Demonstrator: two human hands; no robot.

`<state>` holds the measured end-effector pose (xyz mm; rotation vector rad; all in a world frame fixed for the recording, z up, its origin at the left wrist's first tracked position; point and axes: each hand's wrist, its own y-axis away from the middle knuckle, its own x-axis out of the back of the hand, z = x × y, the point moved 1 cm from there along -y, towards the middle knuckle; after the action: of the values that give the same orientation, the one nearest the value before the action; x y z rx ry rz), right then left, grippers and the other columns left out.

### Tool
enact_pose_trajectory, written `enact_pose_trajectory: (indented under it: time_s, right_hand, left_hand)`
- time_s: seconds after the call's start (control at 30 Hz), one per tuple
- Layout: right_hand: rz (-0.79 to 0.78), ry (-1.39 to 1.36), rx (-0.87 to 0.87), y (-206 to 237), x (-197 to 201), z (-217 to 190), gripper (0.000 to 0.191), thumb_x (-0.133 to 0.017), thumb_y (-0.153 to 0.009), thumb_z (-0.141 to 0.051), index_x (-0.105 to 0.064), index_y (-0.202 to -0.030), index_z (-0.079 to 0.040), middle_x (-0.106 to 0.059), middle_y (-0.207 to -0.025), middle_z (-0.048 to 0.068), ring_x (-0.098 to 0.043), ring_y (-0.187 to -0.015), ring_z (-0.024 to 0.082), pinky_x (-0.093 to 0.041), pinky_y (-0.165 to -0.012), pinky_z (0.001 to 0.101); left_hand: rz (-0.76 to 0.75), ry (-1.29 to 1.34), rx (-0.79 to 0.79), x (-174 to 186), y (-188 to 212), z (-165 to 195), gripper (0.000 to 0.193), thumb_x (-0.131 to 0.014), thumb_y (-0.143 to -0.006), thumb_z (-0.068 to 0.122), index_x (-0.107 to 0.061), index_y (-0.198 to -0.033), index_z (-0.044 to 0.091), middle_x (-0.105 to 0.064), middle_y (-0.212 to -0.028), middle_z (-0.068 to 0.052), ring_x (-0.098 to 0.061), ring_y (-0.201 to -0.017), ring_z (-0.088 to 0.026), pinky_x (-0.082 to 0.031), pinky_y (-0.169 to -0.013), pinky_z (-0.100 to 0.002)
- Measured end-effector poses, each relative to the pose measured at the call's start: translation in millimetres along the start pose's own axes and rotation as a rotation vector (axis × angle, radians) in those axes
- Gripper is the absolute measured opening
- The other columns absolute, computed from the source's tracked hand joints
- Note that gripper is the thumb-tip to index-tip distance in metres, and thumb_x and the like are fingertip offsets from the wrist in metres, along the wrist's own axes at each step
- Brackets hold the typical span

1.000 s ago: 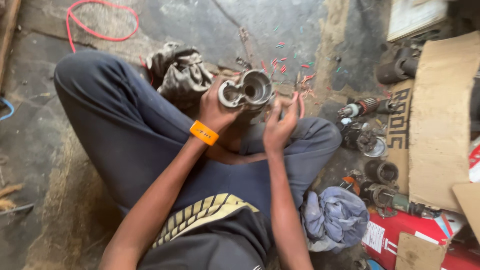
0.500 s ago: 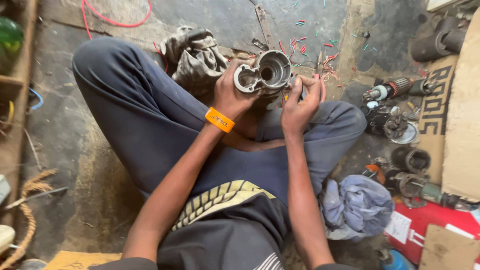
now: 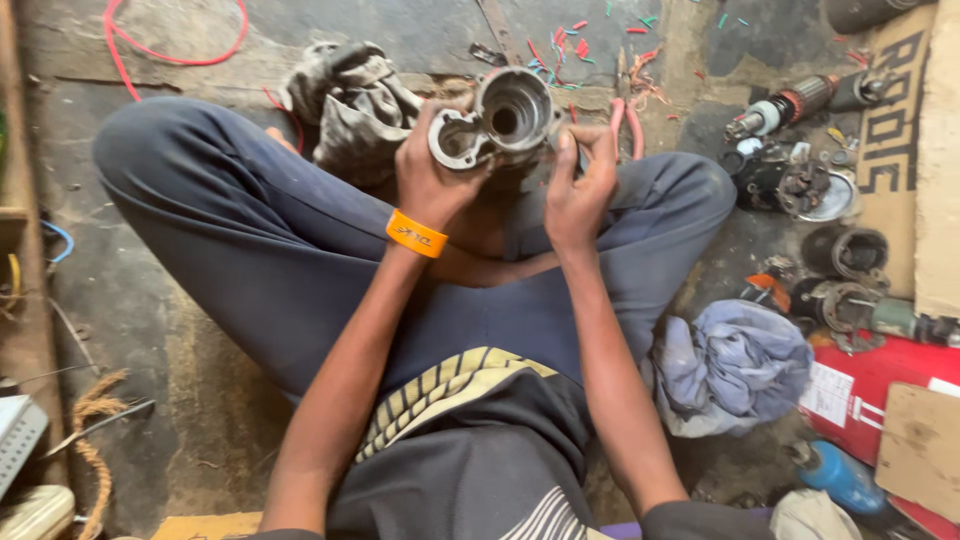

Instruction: The person sits on the floor and uses a small metal file to scrape and smooth the inner surfaces of a cylindrical motor housing. They rotate the housing frequently to access different areas and continue filing throughout the clip.

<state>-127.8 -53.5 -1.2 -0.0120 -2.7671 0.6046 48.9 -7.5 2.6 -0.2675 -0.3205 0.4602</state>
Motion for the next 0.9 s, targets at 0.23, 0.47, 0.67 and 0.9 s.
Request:
enact_pose_trajectory:
  time_s: [0.23, 0.47, 0.67, 0.9]
  right_hand:
    - [-0.021, -0.199, -0.133, -3.0, -1.1, -3.0, 0.008, -0.053, -0.107, -0.005, -0.056, -0.107, 0.003, -0.062, -0.097, 0.007, -0.064, -0.086, 0.011, -0.058, -0.079, 0.0296]
    - [-0.010, -0.093, -0.050, -4.1, -0.6, 2.2, 0.011, -0.055, -0.111, -0.007, -0.056, -0.105, 0.001, -0.063, -0.092, 0.006, -0.062, -0.076, 0.011, -0.054, -0.074, 0.0265]
    - [-0.071, -0.206, -0.112, -0.2, 1.9, 9.4, 0.011, -0.054, -0.112, -0.010, -0.056, -0.107, 0.000, -0.061, -0.090, 0.004, -0.058, -0.076, 0.008, -0.050, -0.069, 0.0245]
    - [-0.110, -0.270, -0.192, -1.0, 5.4, 11.4, 0.010, -0.054, -0.110, -0.010, -0.054, -0.104, -0.002, -0.057, -0.081, -0.002, -0.042, -0.061, 0.002, -0.038, -0.056, 0.0206]
  left_hand:
    - [-0.006, 0.049, -0.028, 4.0, -1.2, 4.3, 0.057, -0.094, -0.074, 0.011, -0.057, -0.117, 0.006, -0.074, -0.108, -0.014, -0.076, -0.101, -0.030, -0.060, -0.086, -0.038]
    - [-0.033, 0.064, -0.001, 6.8, -3.8, 8.2, 0.055, -0.093, -0.075, 0.009, -0.057, -0.117, 0.005, -0.073, -0.107, -0.013, -0.076, -0.101, -0.028, -0.059, -0.088, -0.036]
    - [-0.059, 0.067, 0.029, 10.4, -6.2, 11.2, 0.053, -0.093, -0.074, 0.009, -0.057, -0.113, 0.006, -0.073, -0.103, -0.012, -0.076, -0.098, -0.027, -0.059, -0.085, -0.036]
    - [-0.082, 0.094, 0.072, 14.1, -10.0, 14.8, 0.052, -0.092, -0.074, 0.009, -0.057, -0.112, 0.007, -0.073, -0.099, -0.012, -0.077, -0.094, -0.027, -0.059, -0.083, -0.037]
